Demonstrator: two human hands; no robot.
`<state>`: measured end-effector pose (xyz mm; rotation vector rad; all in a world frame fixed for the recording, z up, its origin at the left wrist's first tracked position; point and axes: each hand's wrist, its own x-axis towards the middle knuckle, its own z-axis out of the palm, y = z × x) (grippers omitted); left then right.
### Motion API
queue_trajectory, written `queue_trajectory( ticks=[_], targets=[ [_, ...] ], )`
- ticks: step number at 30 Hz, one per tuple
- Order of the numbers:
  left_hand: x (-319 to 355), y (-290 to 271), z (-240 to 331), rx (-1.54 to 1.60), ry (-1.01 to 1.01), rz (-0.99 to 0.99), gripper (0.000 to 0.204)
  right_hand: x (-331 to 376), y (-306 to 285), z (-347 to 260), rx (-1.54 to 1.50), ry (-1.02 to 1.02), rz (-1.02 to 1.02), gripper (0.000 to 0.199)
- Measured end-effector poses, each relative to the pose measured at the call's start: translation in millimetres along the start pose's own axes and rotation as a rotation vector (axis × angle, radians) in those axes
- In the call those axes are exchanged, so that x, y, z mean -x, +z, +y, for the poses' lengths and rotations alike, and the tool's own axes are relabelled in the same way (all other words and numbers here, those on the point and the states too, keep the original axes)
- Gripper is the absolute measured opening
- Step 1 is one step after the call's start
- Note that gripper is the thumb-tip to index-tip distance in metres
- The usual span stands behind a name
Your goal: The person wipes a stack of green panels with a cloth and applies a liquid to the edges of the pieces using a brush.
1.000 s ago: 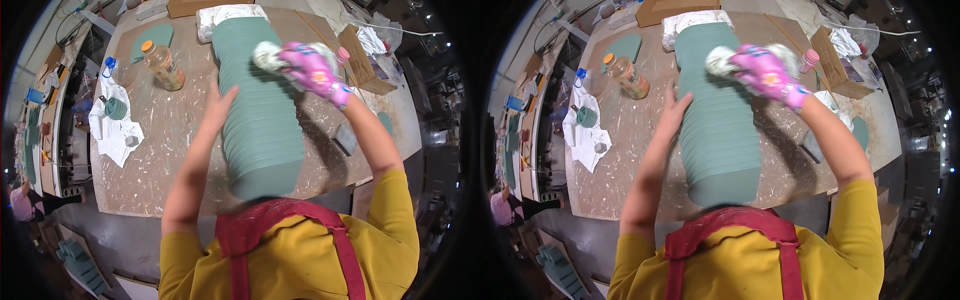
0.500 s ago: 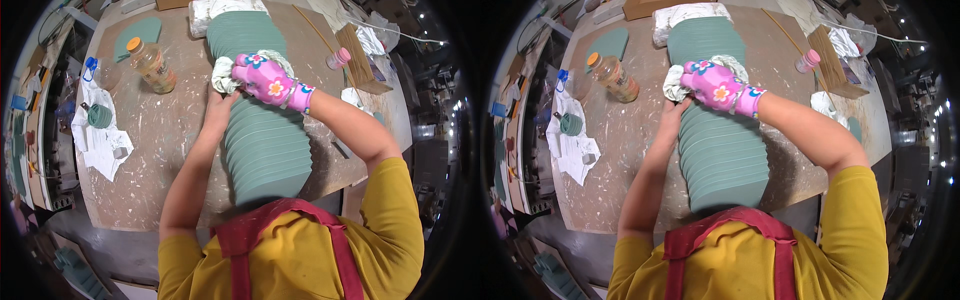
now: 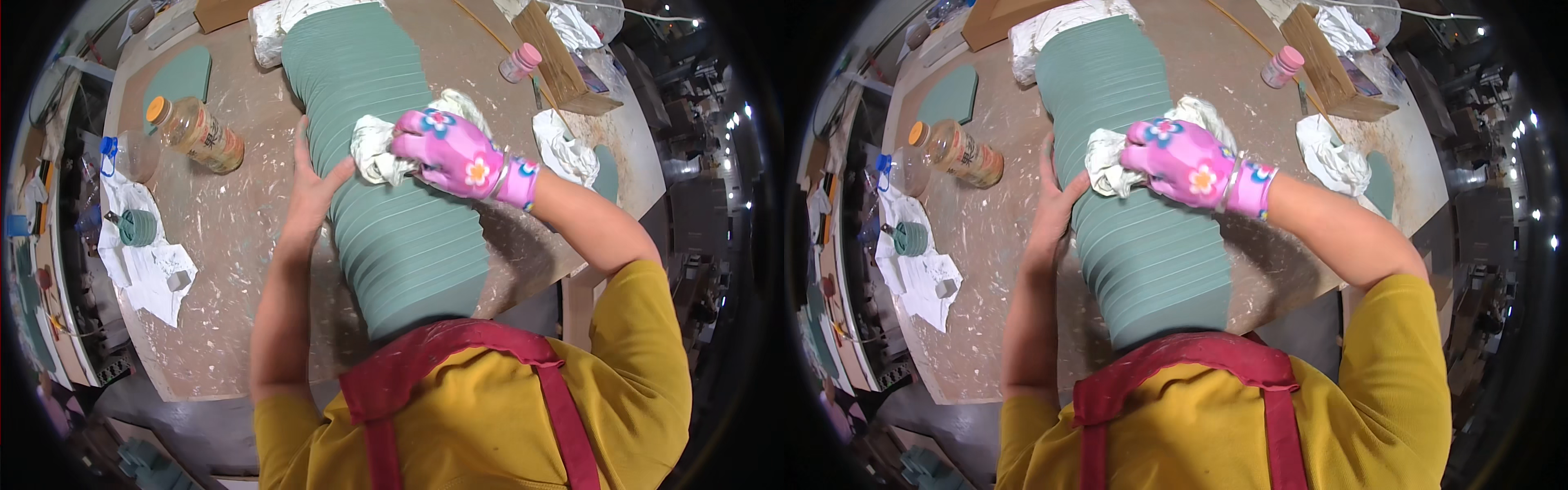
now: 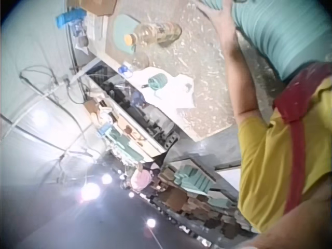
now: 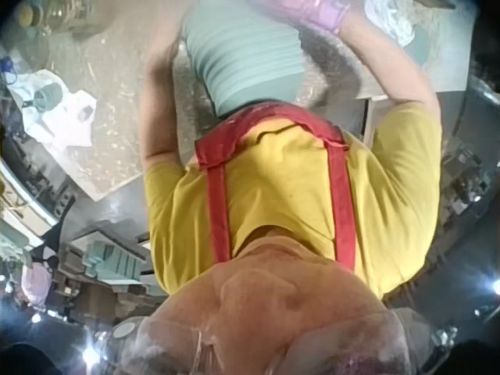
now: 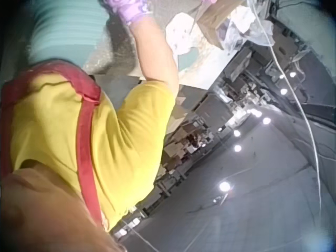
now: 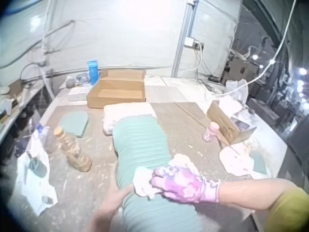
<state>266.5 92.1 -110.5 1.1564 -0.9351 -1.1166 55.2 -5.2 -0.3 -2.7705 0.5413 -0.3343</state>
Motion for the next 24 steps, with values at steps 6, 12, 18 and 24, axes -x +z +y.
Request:
queue_trajectory(
  ticks=[6, 12, 18, 24],
  targets=[
    [-1.3, 0.8, 4.2, 0.147, -0.047, 0.043, 0.1, 53.4, -56.4, 75.7, 0.147, 0.402, -0.238, 0.023],
    [-5.8, -6.9, -2.0, 0.06, -0.048, -0.009, 0.099, -0.9, -41.1, 58.8, -0.273, 0.493, 0.113, 0.022],
    [-6.4, -4.5, -0.4, -0.047, -0.113, -0.044, 0.097, -98.7, 68.9, 12.1, -0.042, -0.212, 0.03, 0.021],
    [-0.8, -7.6, 3.3, 0.153, -0.065, 0.004, 0.098, -50.6, -8.0, 40.6, -0.063, 0.317, -0.191, 0.027]
  ],
)
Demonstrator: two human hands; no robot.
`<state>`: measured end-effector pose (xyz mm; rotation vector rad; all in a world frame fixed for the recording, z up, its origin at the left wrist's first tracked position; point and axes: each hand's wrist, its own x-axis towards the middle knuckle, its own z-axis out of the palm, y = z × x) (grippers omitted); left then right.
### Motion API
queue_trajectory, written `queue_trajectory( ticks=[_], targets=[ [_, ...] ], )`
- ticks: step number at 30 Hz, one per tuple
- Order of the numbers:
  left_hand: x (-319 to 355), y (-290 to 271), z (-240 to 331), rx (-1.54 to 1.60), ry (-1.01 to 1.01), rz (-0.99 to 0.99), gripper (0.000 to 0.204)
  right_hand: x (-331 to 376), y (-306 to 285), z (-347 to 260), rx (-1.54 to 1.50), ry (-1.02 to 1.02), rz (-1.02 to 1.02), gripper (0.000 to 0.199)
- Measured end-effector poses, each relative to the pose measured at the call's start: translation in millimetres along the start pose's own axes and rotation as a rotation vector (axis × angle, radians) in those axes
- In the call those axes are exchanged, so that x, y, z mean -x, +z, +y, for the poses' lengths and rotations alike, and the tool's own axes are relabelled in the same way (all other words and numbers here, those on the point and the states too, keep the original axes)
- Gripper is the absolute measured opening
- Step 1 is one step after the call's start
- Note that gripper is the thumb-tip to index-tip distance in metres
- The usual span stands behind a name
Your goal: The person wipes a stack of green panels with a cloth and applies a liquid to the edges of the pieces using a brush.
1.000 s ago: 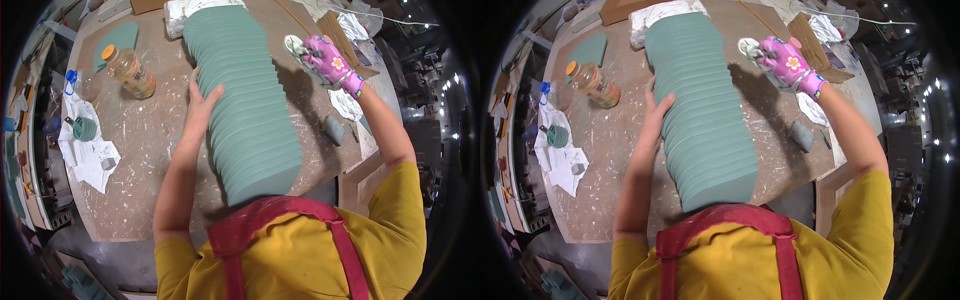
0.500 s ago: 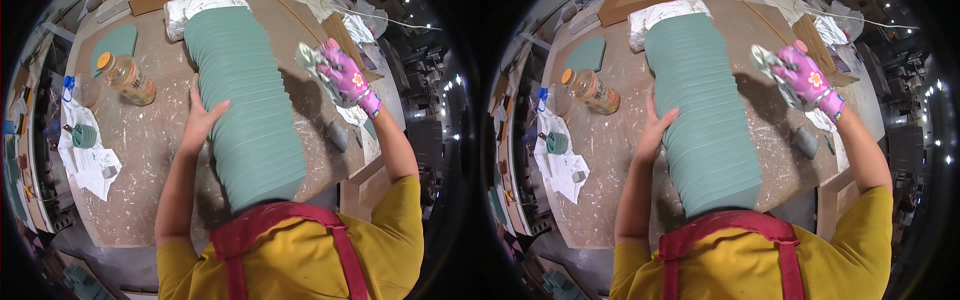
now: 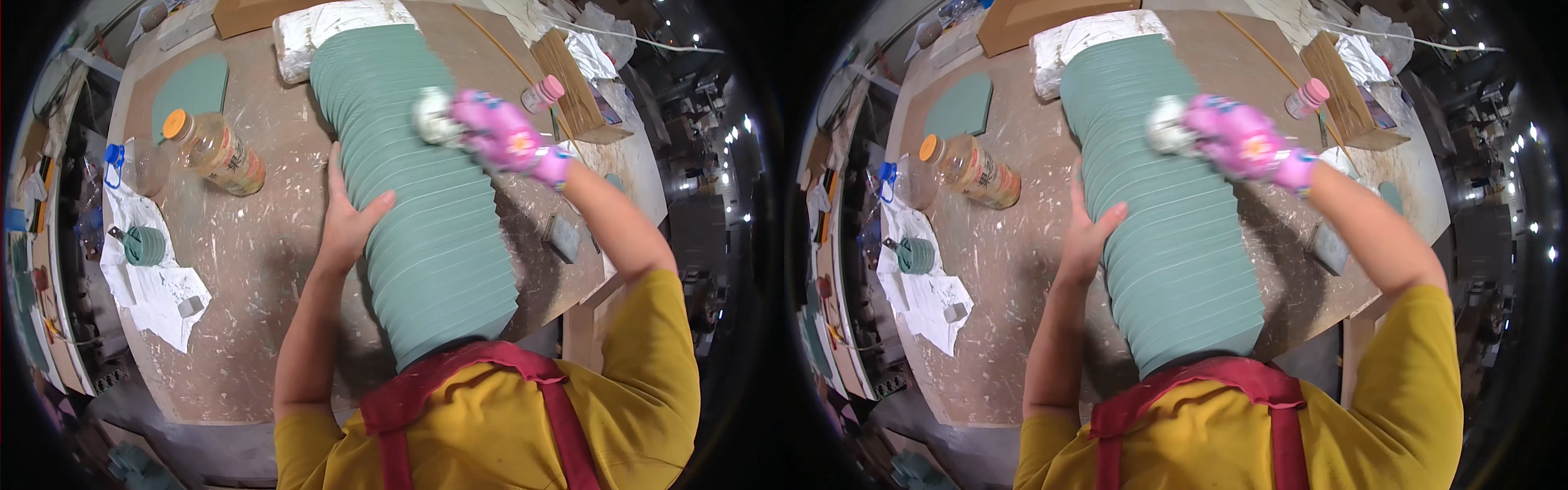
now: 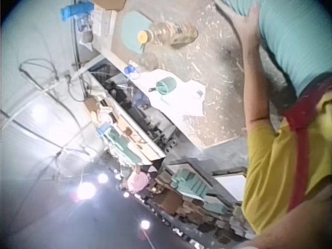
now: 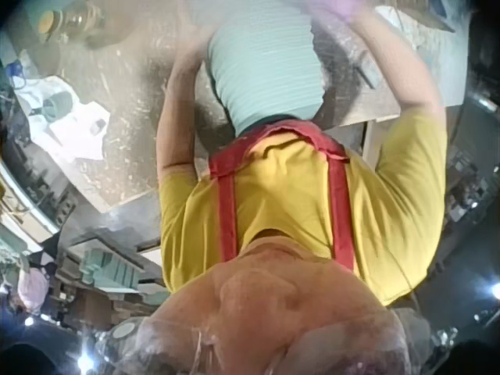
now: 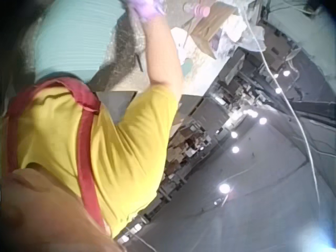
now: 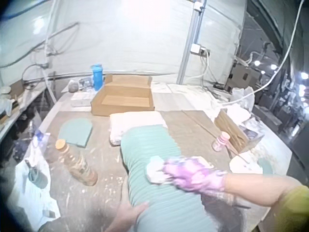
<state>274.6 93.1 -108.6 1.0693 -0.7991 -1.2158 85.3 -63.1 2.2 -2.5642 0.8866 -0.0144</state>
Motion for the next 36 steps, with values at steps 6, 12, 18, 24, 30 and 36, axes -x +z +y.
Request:
queue_trajectory(
  ticks=[6, 12, 18, 24, 30, 36],
  targets=[
    [-7.2, 9.7, 0.2, -0.002, 0.034, -0.039, 0.099, -1.6, -17.6, 36.4, -0.055, 0.015, 0.117, 0.013],
    [-5.8, 2.0, -7.0, 0.003, -0.008, -0.04, 0.098, -61.7, 34.7, -20.6, 0.259, -0.713, 0.339, 0.015],
    [-7.0, 5.7, -8.7, -0.076, 0.031, -0.026, 0.098, -31.5, 15.2, 17.1, 0.288, -0.426, 0.324, 0.013],
    [-8.2, 5.4, -5.6, -0.035, 0.002, -0.052, 0.098, -60.5, 38.0, -33.9, 0.138, -0.544, 0.237, 0.02],
    [-3.9, 2.5, -3.1, -0.084, 0.023, -0.046, 0.096, 14.7, -19.2, 79.6, 0.236, -0.095, 0.133, 0.02],
    [-43.4, -14.5, 17.1, -0.056, -0.062, 0.019, 0.095, 16.0, -53.3, 78.2, -0.069, 0.054, 0.336, 0.031]
  ],
)
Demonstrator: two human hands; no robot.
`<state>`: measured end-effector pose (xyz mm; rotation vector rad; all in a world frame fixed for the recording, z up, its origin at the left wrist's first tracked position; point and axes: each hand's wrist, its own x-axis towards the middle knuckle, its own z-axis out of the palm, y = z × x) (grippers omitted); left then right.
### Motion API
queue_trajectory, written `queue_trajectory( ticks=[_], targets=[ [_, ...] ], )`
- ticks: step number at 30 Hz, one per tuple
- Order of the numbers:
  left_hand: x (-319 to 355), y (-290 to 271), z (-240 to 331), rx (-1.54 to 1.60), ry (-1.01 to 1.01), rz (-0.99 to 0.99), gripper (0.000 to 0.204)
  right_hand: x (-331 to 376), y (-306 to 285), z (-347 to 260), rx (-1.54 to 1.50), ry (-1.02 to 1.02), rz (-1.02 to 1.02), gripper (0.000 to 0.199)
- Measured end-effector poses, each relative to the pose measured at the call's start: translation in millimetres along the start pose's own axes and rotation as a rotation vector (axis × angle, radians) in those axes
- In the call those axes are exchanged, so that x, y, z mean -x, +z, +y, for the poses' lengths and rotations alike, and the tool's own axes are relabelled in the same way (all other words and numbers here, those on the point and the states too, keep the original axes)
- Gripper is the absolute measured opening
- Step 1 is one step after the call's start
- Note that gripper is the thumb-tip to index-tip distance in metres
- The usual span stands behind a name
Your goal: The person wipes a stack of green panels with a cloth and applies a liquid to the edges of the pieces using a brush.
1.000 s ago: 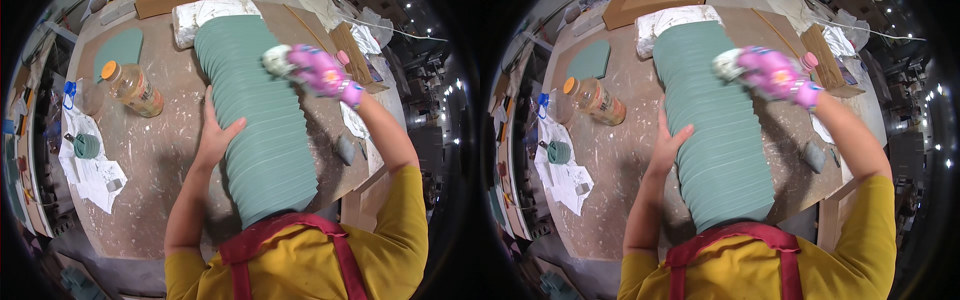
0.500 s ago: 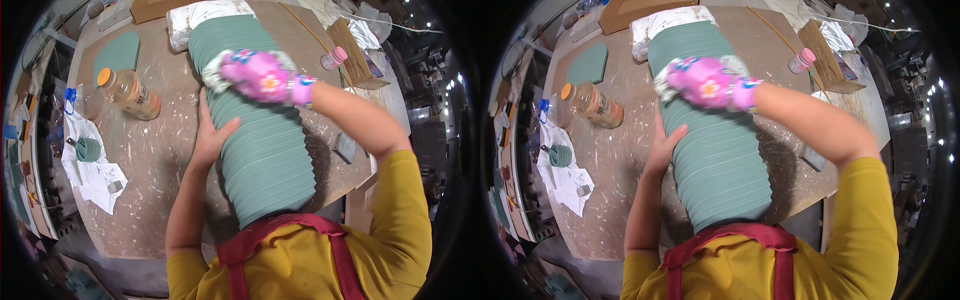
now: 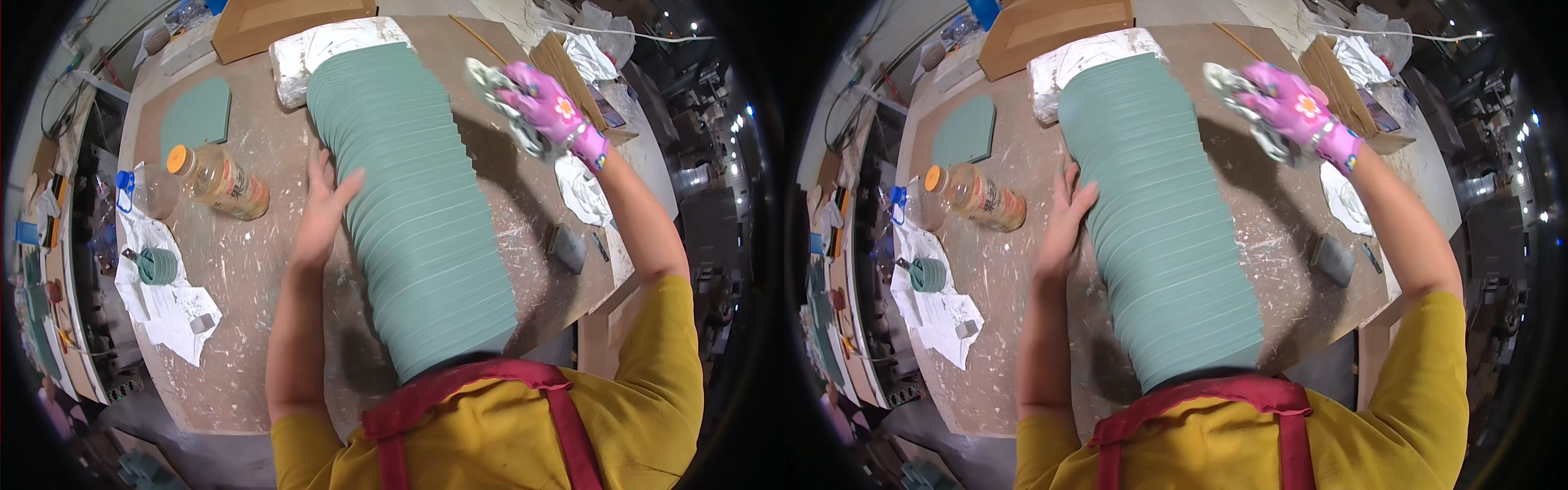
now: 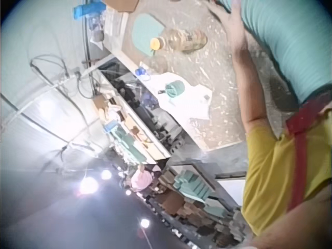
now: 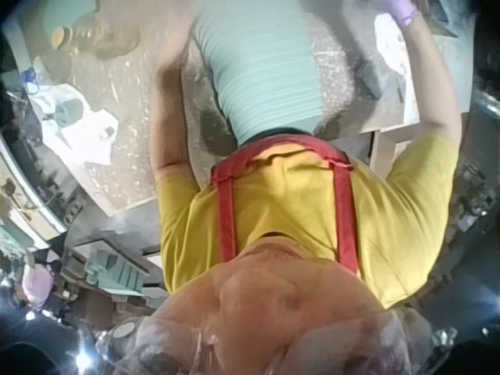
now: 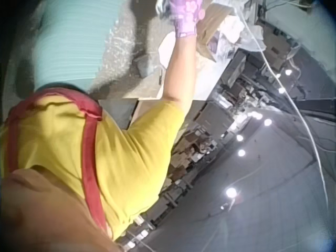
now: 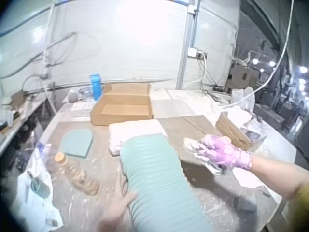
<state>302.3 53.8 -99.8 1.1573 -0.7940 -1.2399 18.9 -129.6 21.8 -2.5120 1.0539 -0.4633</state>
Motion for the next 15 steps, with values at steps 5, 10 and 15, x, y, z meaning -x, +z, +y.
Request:
queue_trajectory(
  ticks=[5, 10, 15],
  targets=[
    [-20.3, 19.3, -9.6, -0.176, 0.001, 0.095, 0.091, -44.3, 56.0, -29.4, 0.042, -0.245, -0.043, 0.033],
    [-16.5, 31.0, -2.4, 0.053, -0.078, 0.046, 0.09, -71.7, 135.7, -98.7, 0.118, -0.567, -0.032, 0.024],
    [-16.1, 16.2, -11.9, 0.034, -0.062, 0.14, 0.089, -50.3, 117.1, -27.2, 0.149, -0.544, 0.25, 0.027]
  ],
)
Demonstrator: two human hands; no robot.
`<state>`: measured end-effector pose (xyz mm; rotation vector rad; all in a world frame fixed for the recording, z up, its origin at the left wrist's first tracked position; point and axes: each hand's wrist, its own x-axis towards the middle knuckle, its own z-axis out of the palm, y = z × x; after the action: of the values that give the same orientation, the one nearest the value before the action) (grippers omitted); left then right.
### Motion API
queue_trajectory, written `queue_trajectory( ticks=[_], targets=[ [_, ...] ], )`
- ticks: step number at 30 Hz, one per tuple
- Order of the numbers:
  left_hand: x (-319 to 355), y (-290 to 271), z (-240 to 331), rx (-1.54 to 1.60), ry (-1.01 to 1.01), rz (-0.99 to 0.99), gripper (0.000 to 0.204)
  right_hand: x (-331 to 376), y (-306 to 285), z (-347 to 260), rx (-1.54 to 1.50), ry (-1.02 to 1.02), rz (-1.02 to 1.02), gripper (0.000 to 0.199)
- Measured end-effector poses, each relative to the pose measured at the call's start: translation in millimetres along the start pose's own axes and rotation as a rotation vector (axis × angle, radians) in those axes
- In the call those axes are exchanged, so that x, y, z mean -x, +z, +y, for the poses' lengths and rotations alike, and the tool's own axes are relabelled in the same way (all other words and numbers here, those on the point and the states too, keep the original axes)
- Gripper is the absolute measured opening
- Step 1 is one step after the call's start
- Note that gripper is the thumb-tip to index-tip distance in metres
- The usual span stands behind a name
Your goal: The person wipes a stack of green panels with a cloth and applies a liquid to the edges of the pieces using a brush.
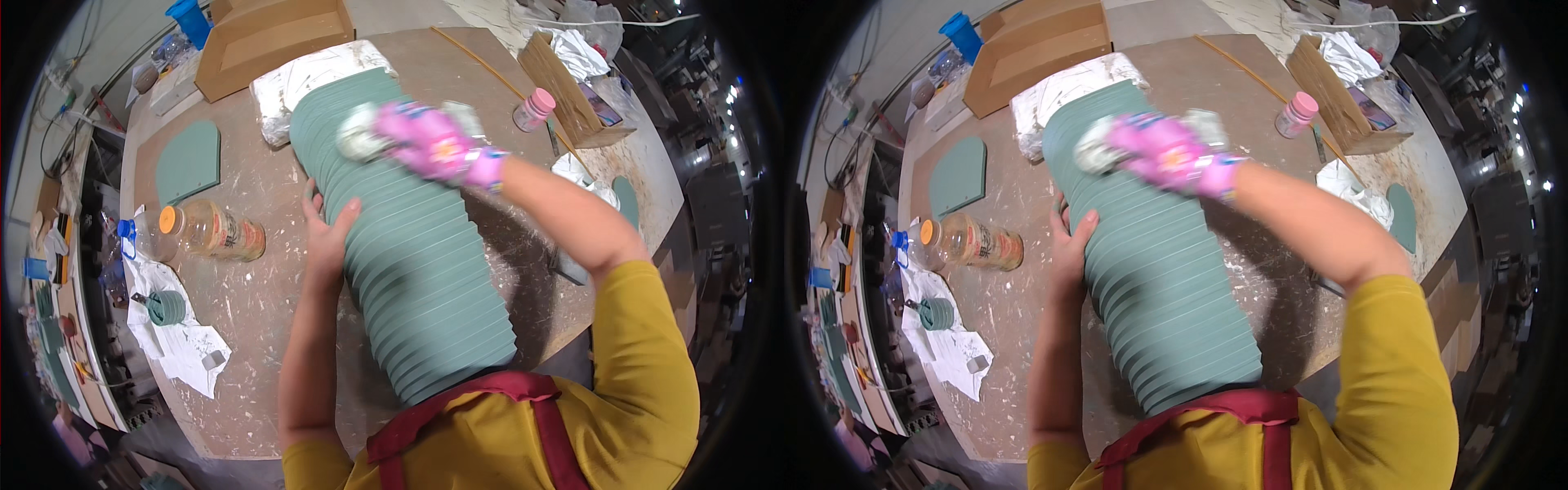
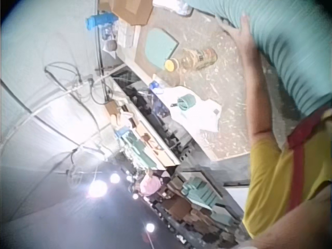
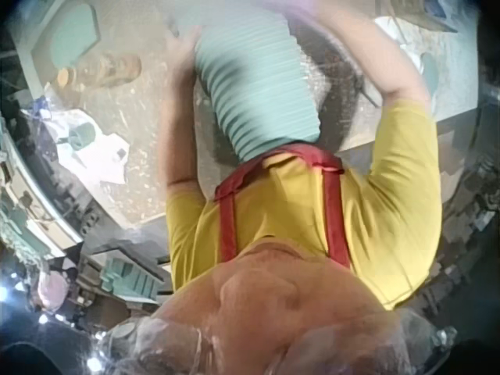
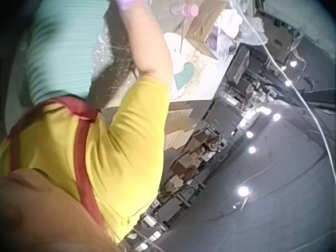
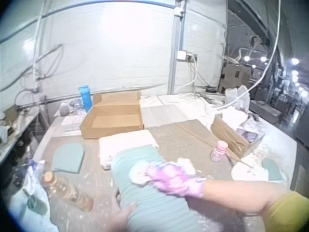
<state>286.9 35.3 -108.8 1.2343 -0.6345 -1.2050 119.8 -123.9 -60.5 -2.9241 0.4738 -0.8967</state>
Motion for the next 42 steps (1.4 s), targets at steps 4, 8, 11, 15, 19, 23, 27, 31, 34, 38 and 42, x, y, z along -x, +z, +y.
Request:
queue_trajectory(
  ticks=[4, 8, 11, 15, 19, 23, 27, 31, 34, 38, 42],
  targets=[
    [-1.5, 4.9, -2.2, 0.0, 0.026, 0.0, 0.091, 37.1, -88.2, 66.5, 0.011, 0.54, -0.464, 0.022],
    [-0.8, 8.9, 0.4, 0.036, 0.029, -0.042, 0.094, -3.1, -76.2, 46.0, -0.247, 0.524, -0.268, 0.019],
    [-0.9, 8.5, 3.8, 0.049, -0.013, -0.042, 0.095, -53.6, -6.1, -1.2, -0.223, 0.099, -0.345, 0.026],
    [-1.9, 3.3, 0.6, 0.034, 0.013, -0.055, 0.095, -35.2, -17.2, 25.0, -0.508, 0.446, -0.528, 0.022],
    [0.4, 7.4, 2.8, 0.033, -0.018, -0.03, 0.095, -23.3, -55.0, 49.9, 0.191, 0.191, -0.514, 0.026],
    [-2.6, 8.5, -0.4, 0.058, -0.005, -0.067, 0.095, -47.8, -20.9, 7.4, 0.028, 0.082, -0.365, 0.026],
    [-5.7, -3.4, -10.4, 0.044, 0.025, -0.079, 0.096, -31.9, -21.3, 21.9, -0.013, 0.148, -0.335, 0.019],
    [-2.3, -0.9, 3.9, -0.081, 0.025, -0.084, 0.099, 25.7, -91.5, 81.3, 0.302, 0.386, -0.622, 0.018],
    [-20.4, 0.7, 23.8, 0.06, 0.031, 0.024, 0.105, 22.8, -107.1, 95.7, 0.218, 0.449, -0.42, 0.024],
    [-72.0, 1.9, 49.2, -0.218, 0.121, -0.064, 0.112, -39.7, -54.0, 59.9, -0.185, 0.39, -0.182, 0.032],
    [-85.0, 3.5, 35.5, -0.209, 0.082, -0.024, 0.115, -53.2, -18.3, 35.1, -0.164, 0.331, -0.401, 0.026]
  ],
)
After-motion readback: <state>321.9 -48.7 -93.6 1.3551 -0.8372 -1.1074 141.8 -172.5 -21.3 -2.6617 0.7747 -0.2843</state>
